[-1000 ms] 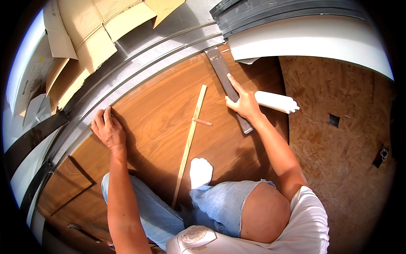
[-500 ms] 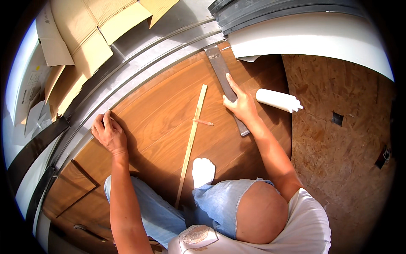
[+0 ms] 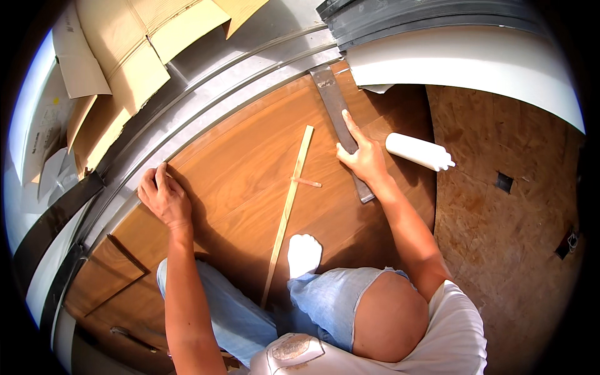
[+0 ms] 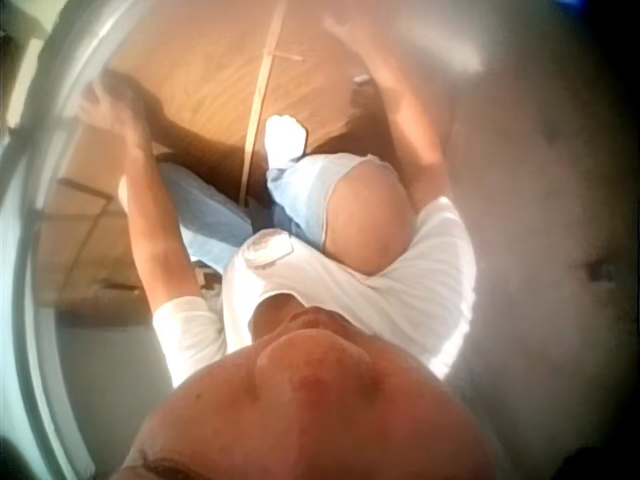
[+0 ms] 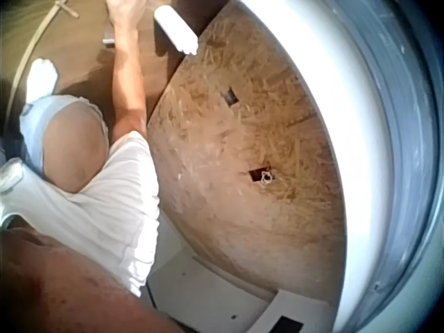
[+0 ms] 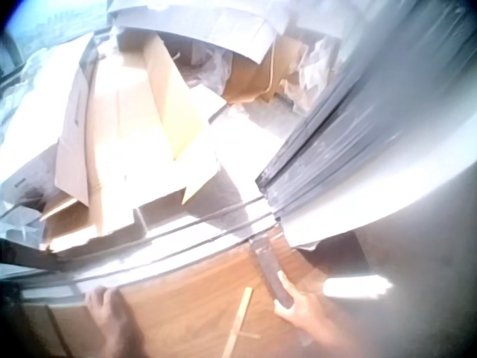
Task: The person fits and glues thin wooden molding strips onto floorboards along a wall by hand, using a small pry bar to position pieces and marking measurements with a pencil.
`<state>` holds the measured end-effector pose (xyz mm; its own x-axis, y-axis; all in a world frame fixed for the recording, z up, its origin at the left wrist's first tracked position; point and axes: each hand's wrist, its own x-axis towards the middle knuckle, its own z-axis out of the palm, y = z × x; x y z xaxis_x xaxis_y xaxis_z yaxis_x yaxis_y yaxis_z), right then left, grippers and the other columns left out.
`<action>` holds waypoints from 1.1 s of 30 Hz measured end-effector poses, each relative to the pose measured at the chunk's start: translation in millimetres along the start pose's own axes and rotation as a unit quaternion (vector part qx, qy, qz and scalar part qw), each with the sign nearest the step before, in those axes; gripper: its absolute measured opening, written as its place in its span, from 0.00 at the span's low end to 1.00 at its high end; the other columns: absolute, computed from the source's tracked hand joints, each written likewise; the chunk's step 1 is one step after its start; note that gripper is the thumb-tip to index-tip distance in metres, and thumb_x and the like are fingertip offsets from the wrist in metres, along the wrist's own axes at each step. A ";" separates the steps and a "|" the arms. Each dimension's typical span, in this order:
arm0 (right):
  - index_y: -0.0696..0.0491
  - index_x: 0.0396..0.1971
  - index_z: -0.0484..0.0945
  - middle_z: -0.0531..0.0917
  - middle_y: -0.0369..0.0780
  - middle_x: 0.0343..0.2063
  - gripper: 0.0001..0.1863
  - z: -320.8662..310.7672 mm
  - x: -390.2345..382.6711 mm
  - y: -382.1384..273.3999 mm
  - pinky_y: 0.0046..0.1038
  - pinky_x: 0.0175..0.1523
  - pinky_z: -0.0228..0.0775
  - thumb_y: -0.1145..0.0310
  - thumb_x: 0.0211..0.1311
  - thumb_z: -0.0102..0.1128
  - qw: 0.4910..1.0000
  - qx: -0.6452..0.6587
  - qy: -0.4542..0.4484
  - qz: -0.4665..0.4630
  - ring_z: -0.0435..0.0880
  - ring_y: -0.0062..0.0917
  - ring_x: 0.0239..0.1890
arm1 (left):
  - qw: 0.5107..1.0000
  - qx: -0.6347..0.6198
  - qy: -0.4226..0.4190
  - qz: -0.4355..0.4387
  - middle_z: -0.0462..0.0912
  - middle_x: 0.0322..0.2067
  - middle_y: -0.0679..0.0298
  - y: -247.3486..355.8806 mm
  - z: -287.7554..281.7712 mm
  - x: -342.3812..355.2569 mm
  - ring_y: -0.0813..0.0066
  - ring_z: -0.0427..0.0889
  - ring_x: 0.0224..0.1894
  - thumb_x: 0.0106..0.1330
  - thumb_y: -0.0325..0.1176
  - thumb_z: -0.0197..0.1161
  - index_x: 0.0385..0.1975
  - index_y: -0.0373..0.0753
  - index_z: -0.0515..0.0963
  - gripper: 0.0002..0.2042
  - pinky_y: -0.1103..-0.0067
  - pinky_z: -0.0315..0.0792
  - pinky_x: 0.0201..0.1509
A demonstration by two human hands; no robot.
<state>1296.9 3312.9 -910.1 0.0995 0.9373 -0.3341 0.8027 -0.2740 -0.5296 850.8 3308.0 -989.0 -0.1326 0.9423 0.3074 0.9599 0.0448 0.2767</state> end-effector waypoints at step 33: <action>0.63 0.76 0.62 0.77 0.53 0.68 0.49 21.3 -105.6 81.2 0.36 0.48 0.87 0.76 0.50 0.73 0.985 -0.039 0.128 -0.109 0.91 0.45 0.50 | 0.965 -0.072 -0.228 0.107 0.58 0.80 0.50 91.9 1.4 4.6 0.50 0.53 0.83 0.75 0.44 0.61 0.77 0.33 0.63 0.35 0.57 0.46 0.86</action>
<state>1339.1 3187.1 -934.4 0.0562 0.9984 -0.0064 0.8629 -0.0518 -0.5027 938.8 3316.9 -963.5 0.2195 0.9742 -0.0521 0.9043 -0.1831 0.3857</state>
